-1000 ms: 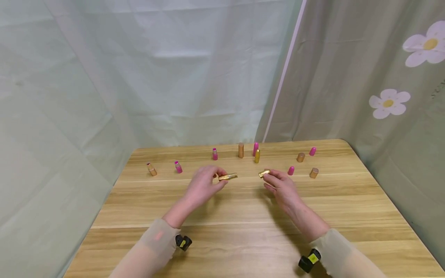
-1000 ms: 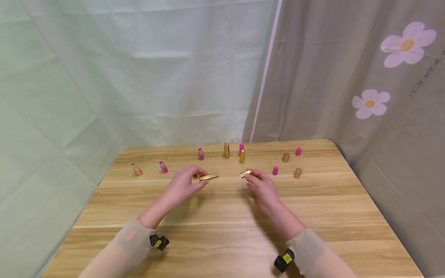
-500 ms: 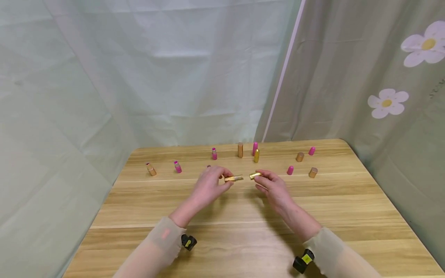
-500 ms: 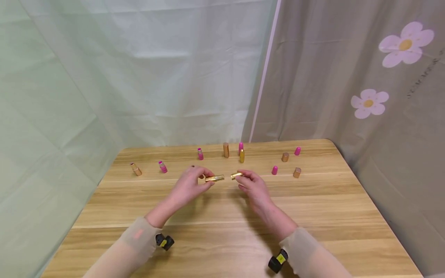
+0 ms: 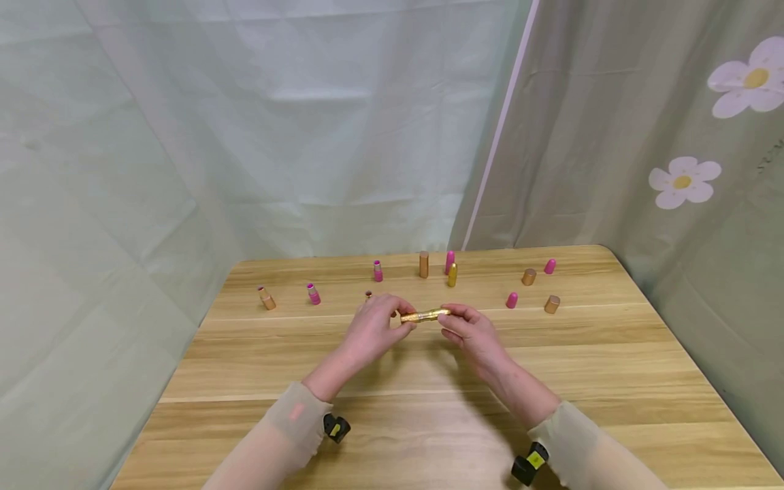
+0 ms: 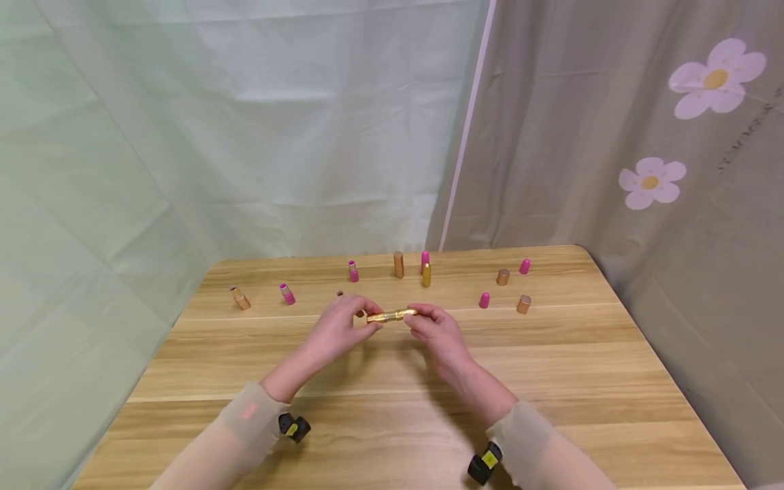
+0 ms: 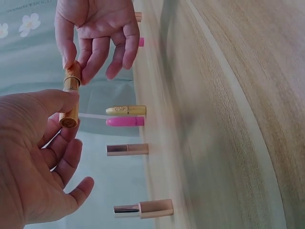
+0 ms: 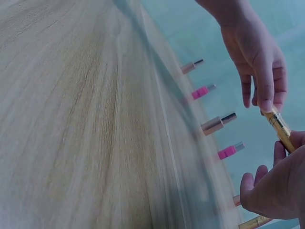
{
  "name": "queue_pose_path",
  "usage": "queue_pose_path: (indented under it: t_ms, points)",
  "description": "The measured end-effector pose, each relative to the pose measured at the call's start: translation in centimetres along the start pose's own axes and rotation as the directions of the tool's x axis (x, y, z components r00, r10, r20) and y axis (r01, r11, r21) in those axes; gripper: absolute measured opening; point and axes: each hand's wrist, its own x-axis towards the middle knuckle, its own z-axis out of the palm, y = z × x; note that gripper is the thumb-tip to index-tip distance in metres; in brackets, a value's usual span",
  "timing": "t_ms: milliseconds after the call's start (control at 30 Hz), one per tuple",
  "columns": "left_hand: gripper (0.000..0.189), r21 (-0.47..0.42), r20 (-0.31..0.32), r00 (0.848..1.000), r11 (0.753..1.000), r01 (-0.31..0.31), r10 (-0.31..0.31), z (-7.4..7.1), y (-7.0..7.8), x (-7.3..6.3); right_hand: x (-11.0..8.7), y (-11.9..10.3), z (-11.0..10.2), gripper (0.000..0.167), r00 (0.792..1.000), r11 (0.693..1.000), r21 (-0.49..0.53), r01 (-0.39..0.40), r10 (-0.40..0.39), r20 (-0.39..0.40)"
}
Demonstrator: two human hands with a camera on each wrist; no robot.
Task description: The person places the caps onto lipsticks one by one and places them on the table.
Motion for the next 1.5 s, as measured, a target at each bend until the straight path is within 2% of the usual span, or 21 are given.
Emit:
queue_pose_path:
  t_ms: [300, 1200, 1500]
  points:
    - [0.018, -0.027, 0.005, 1.0, 0.999, -0.021, 0.021, 0.2, 0.2, 0.1, 0.0, 0.3, 0.5, 0.033, 1.0, 1.0, 0.005, -0.021, 0.021, 0.022]
    - [0.018, 0.019, -0.006, 0.999, 0.999, -0.032, 0.032, 0.8, 0.5, -0.1, -0.3, 1.0, 1.0, 0.023, 1.0, 0.999, 0.04, -0.008, 0.008, -0.009]
    - [0.021, 0.015, -0.007, 0.999, 0.999, -0.039, 0.039, 1.2, 0.1, -0.3, 0.0, 1.0, 0.5, 0.031, 1.0, 1.0, 0.003, -0.004, 0.004, -0.01]
